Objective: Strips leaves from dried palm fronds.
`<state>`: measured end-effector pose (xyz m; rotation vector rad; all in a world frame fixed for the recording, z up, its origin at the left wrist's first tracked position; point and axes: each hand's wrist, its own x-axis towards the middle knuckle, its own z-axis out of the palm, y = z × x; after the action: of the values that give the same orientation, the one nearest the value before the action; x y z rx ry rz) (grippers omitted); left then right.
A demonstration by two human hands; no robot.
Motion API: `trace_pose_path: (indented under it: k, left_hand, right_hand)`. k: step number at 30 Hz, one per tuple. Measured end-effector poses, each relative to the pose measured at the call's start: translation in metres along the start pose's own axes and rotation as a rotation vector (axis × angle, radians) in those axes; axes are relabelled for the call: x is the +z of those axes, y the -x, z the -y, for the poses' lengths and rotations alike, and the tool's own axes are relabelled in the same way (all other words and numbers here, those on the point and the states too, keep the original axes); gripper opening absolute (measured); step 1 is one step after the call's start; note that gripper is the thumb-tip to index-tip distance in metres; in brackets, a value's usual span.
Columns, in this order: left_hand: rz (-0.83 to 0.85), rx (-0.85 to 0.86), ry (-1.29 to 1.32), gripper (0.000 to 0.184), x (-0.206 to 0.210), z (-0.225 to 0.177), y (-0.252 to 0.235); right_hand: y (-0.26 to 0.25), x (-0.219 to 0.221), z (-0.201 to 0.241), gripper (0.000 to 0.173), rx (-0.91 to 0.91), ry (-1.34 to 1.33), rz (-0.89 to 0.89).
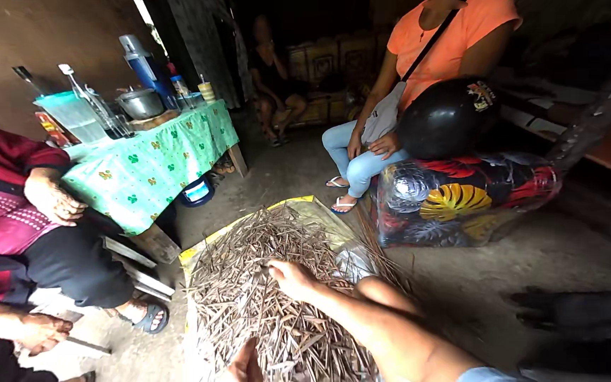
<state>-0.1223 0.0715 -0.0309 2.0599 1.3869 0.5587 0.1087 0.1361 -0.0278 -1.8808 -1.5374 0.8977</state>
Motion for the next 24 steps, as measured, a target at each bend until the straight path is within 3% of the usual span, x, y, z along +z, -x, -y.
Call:
trace_pose_path:
  k: [5, 7, 9, 12, 15, 21, 24]
  left_hand:
    - [-0.045, 0.002, 0.025, 0.03, -0.001, -0.01, 0.002]
    - [-0.055, -0.008, 0.065, 0.032, -0.006, -0.008, 0.005]
    - [-0.083, -0.036, 0.077, 0.033, -0.011, -0.006, 0.007]
    - [-0.167, -0.112, -0.021, 0.03, -0.013, -0.004, 0.004]
    - [-0.18, -0.195, -0.08, 0.029, -0.016, -0.008, 0.001]
    - [-0.138, -0.248, -0.183, 0.025, -0.011, -0.026, -0.007]
    - [-0.159, -0.215, -0.234, 0.021, -0.007, -0.032, -0.008]
  right_hand:
    - [-0.003, -0.006, 0.008, 0.035, 0.237, -0.828, -0.08]
    - [-0.012, -0.018, 0.0, 0.039, 0.322, -0.995, -0.099]
    - [-0.017, -0.031, -0.006, 0.041, 0.367, -0.921, -0.093]
    - [-0.006, -0.028, -0.009, 0.037, 0.357, -0.47, -0.006]
    - [0.022, -0.007, -0.004, 0.044, 0.181, -0.125, 0.016]
    - [0.046, 0.035, 0.012, 0.03, -0.324, 0.05, 0.081]
    - [0.047, 0.045, 0.015, 0.028, -0.424, 0.135, 0.041]
